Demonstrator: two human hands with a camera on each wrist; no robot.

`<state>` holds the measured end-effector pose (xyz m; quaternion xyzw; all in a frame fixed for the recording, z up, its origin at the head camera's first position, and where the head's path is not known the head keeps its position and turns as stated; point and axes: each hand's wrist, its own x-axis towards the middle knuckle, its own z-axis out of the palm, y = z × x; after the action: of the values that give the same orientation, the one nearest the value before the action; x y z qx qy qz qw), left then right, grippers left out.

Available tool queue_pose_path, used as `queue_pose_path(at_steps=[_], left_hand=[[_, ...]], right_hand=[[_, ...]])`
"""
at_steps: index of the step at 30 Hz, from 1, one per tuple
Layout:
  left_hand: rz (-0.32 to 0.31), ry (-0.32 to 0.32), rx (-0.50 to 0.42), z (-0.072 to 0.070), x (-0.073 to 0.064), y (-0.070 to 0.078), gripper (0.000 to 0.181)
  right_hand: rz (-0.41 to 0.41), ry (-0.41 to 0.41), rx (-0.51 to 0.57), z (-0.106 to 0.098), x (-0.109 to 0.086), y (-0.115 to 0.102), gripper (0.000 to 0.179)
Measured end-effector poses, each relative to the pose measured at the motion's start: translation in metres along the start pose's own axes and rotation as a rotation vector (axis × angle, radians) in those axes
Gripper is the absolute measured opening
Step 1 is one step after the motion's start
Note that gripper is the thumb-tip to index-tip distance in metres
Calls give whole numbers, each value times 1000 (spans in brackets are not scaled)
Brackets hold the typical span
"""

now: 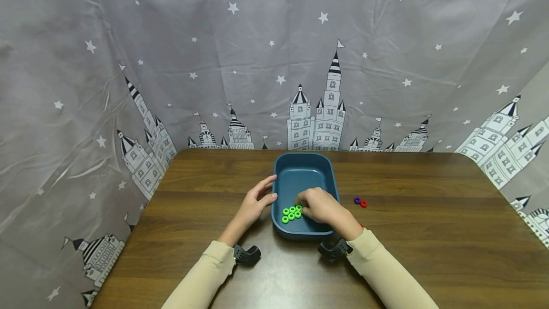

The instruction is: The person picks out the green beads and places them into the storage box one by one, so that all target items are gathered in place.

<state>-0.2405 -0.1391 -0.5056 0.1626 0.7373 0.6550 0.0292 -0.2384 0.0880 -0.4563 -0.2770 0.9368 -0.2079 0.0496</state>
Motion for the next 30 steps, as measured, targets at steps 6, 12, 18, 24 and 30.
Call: queue_pose_path(at_steps=[6,12,18,24,30], left_hand=[[11,-7,-6,0,0,-1,57],[17,-7,-12,0,0,-1,57],[12,-5,-2,-1,-1,-1,57],[3,2,1,0,0,-2,56],[3,4,18,0,0,-2,56]], right_hand=[[-2,12,5,-1,-1,0,18],[1,25,9,-2,0,0,15],[0,35,13,-2,0,0,16],[-17,68,26,-3,-1,-1,19],[-93,153,81,-7,-3,3,20]])
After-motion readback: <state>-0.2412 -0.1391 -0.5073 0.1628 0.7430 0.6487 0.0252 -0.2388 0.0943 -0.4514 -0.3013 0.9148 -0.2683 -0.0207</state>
